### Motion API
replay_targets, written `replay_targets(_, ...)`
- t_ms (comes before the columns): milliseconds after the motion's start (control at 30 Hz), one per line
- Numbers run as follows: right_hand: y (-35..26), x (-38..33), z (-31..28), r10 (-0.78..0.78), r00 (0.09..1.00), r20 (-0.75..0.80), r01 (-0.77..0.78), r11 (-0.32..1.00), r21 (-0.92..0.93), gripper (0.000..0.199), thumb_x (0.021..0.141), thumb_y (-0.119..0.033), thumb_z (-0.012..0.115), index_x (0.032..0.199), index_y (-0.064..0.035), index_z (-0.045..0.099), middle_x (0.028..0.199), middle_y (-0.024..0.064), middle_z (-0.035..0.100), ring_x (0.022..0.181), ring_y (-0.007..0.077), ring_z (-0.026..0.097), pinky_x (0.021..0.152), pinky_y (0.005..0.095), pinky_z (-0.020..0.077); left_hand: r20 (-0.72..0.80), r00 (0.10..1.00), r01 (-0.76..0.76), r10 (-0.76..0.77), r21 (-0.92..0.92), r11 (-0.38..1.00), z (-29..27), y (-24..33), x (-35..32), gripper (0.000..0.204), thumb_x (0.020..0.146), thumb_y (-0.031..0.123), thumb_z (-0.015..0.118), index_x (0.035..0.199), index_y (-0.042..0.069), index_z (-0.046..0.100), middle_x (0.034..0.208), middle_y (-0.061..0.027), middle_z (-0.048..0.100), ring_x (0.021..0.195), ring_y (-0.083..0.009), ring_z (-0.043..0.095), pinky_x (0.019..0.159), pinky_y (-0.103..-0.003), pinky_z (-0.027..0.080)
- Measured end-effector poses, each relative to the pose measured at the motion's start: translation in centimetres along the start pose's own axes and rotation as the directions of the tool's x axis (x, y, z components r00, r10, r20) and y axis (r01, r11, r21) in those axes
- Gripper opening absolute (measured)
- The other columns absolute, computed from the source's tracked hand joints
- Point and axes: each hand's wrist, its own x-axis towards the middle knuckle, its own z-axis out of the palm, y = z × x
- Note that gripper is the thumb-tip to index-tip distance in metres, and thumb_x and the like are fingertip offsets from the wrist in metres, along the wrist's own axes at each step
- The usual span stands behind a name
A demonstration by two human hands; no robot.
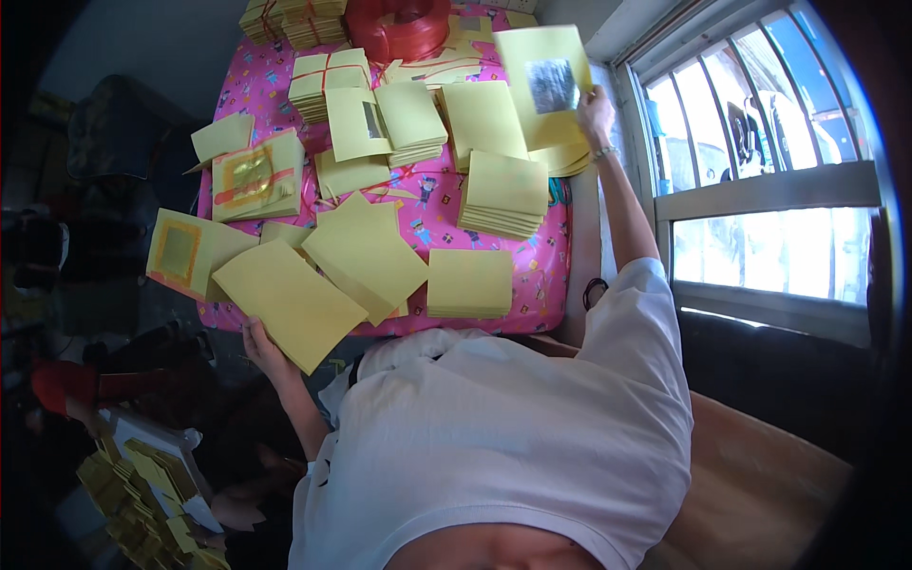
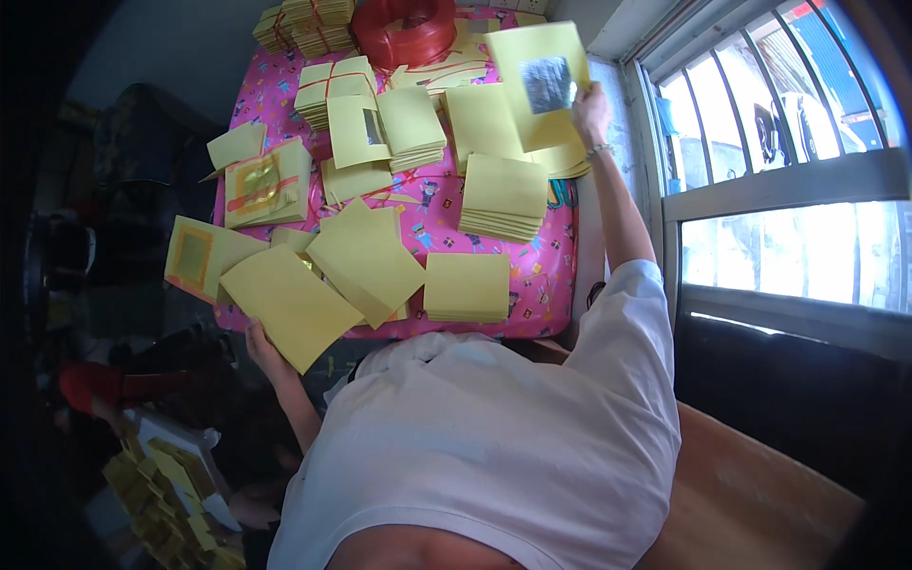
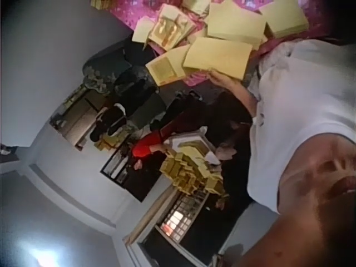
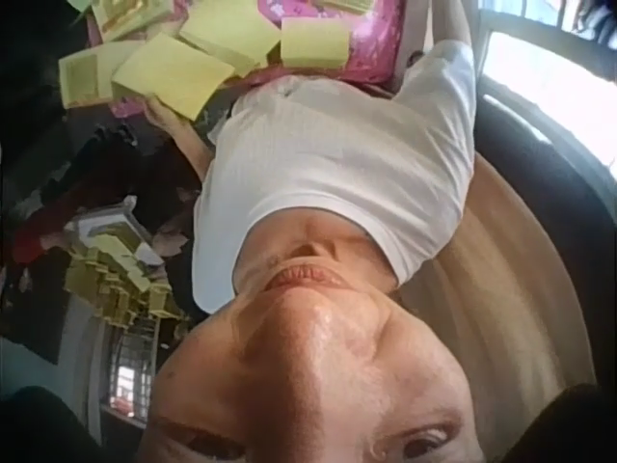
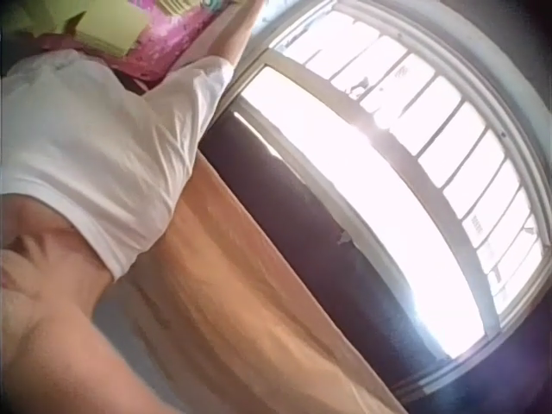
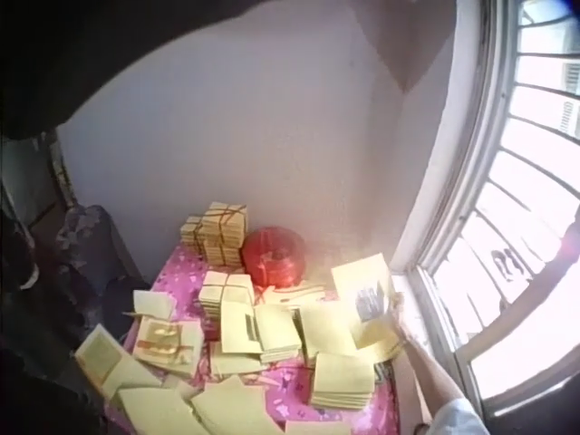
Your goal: Folding and stacking joss papers.
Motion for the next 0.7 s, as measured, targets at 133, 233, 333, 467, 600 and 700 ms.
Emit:
replay_targets(133,4.9,1.0,2.0,0.072,0.997,-0.001,-0.071,0.982,-0.173,0.022,0.087,-0.016,0.05,0.102,-0.0012,0.056,0.088,0.0255,0.065,0.088,0.0427,0.063,0.079,0.0494,0.0482,-0.02,1.0,-0.01,0.01,0.016,1.0,-0.5,-0.7,-0.3,0.017,0.095,0.023,0.054,0.091,0.007,0.056,0.088,-0.0012,0.059,0.08,-0.012,0.057,0.069,-0.027,0.049)
replay_targets(233,8.5,1.2,4.6,0.059,0.997,0.039,-0.049,0.972,-0.232,0.02,0.086,-0.014,0.05,0.101,-0.0011,0.055,0.093,0.0254,0.065,0.089,0.043,0.062,0.081,0.0498,0.0486,-0.039,0.999,-0.007,0.009,0.065,0.998,0.1,-0.6,-0.7,0.016,0.095,0.022,0.054,0.09,0.007,0.056,0.088,-0.0005,0.058,0.08,-0.0115,0.057,0.069,-0.026,0.049)
replay_targets(333,11.1,0.7,7.2,0.0,0.999,0.035,0.009,0.966,-0.259,0.019,0.085,-0.013,0.05,0.099,-0.0018,0.054,0.097,0.024,0.063,0.089,0.044,0.062,0.081,0.05,0.0493,-0.041,0.999,-0.016,0.02,0.107,0.994,0.6,-0.5,-1.0,0.016,0.095,0.023,0.054,0.089,0.007,0.055,0.087,0.0001,0.057,0.079,-0.0108,0.056,0.069,-0.026,0.048)
replay_targets(467,11.1,0.3,9.3,0.004,0.988,0.156,0.05,0.938,-0.343,0.019,0.087,-0.012,0.05,0.104,-0.0031,0.049,0.106,0.0222,0.06,0.092,0.042,0.063,0.079,0.0485,0.0524,-0.055,0.998,-0.033,0.043,0.16,0.987,0.1,-0.4,-1.7,0.018,0.095,0.023,0.054,0.086,0.007,0.055,0.083,0.0007,0.056,0.077,-0.0095,0.055,0.068,-0.025,0.047)
replay_targets(600,10.4,-0.5,9.9,0.028,0.978,0.208,0.055,0.921,-0.386,0.016,0.089,-0.007,0.047,0.105,-0.0031,0.046,0.107,0.0217,0.059,0.089,0.04,0.065,0.074,0.0453,0.0549,-0.124,0.992,-0.016,0.034,0.146,0.989,1.0,0.1,-2.5,0.019,0.095,0.023,0.053,0.084,0.007,0.054,0.08,0.0009,0.055,0.075,-0.0087,0.054,0.067,-0.024,0.046)
replay_targets(700,10.5,-0.7,10.8,-0.052,0.961,0.271,0.186,0.847,-0.497,0.016,0.09,-0.008,0.048,0.105,-0.0051,0.043,0.105,0.0202,0.06,0.085,0.0359,0.067,0.07,0.0431,0.0567,-0.132,0.99,-0.014,0.042,0.207,0.978,1.0,0.9,-3.5,0.02,0.096,0.024,0.052,0.085,0.007,0.054,0.08,0.0001,0.055,0.073,-0.0089,0.053,0.067,-0.025,0.046)
